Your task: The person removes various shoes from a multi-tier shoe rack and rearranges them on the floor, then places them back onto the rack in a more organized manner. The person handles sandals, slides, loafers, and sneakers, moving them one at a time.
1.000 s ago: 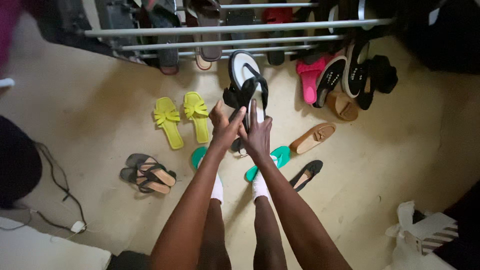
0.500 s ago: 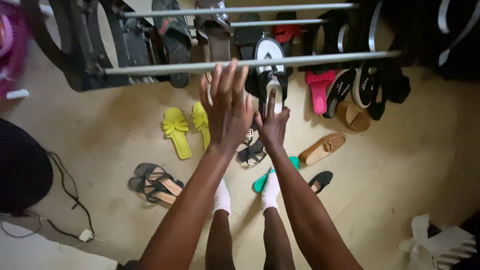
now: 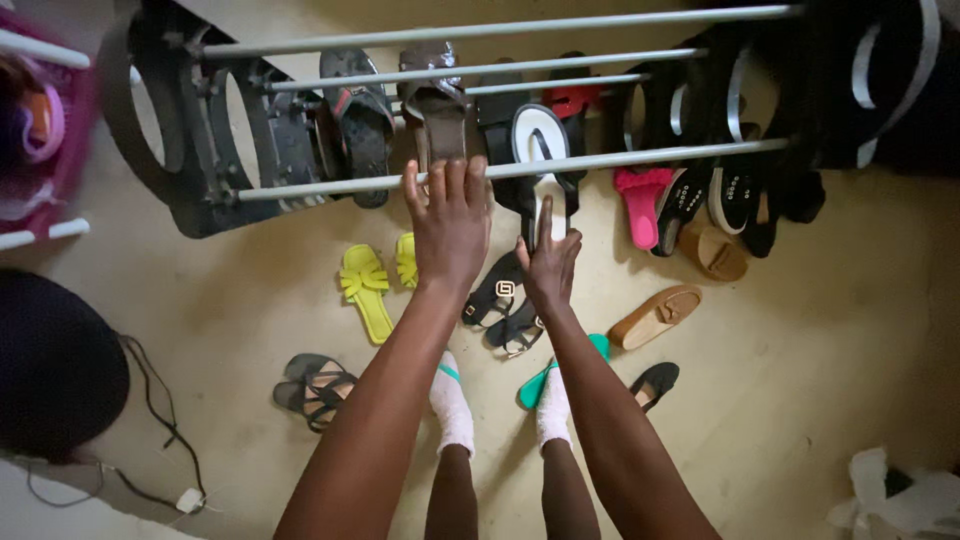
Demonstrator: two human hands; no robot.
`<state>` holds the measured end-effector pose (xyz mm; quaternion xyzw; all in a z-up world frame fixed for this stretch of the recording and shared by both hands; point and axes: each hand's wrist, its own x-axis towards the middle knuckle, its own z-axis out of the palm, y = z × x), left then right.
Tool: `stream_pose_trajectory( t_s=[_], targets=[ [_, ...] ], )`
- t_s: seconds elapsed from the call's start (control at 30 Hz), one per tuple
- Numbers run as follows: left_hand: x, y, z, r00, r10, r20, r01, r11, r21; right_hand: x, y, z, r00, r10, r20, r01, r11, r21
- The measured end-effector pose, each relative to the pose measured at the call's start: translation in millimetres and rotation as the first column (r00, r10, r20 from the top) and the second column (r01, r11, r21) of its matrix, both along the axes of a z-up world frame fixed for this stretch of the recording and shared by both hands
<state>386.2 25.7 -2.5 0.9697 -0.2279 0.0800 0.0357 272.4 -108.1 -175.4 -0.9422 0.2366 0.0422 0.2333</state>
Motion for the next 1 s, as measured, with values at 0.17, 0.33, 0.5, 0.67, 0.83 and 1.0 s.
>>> stream_pose_trajectory(
  t_s=[0.17, 0.33, 0.5, 0.67, 0.83, 1.0],
  targets=[
    [2, -3, 1, 0.990, -0.012, -0.140, 0.011, 1.000, -0.007, 11, -10, -21, 0.996, 0.035, 0.078, -0.029, 0.997, -0.072],
    [13, -4, 0, 0.997, 0.007, -0.074, -0.006, 1.000, 0.015, 41, 9, -35, 0.993, -0.028, 0.111, 0.032, 0.999, -0.038],
    [4, -8, 1, 0.983, -0.007, -0.184, 0.002, 1.000, -0.026, 58, 2, -31, 0.957, -0.087, 0.277, 0.112, 0.991, -0.075],
    [11, -7, 5, 0.989, 0.011, -0.151, -0.004, 0.999, 0.051, 111, -5, -25, 0.976, -0.034, 0.215, 0.037, 0.999, -0.007],
    [7, -7, -2, 0.993, -0.012, -0.119, 0.016, 0.999, 0.029, 120, 12, -51, 0.950, -0.022, 0.312, 0.027, 1.000, -0.011],
    [4, -8, -6, 0.991, -0.016, -0.129, 0.016, 1.000, 0.003, 130, 11, -110, 0.964, 0.018, 0.266, -0.004, 0.999, -0.054]
  ],
)
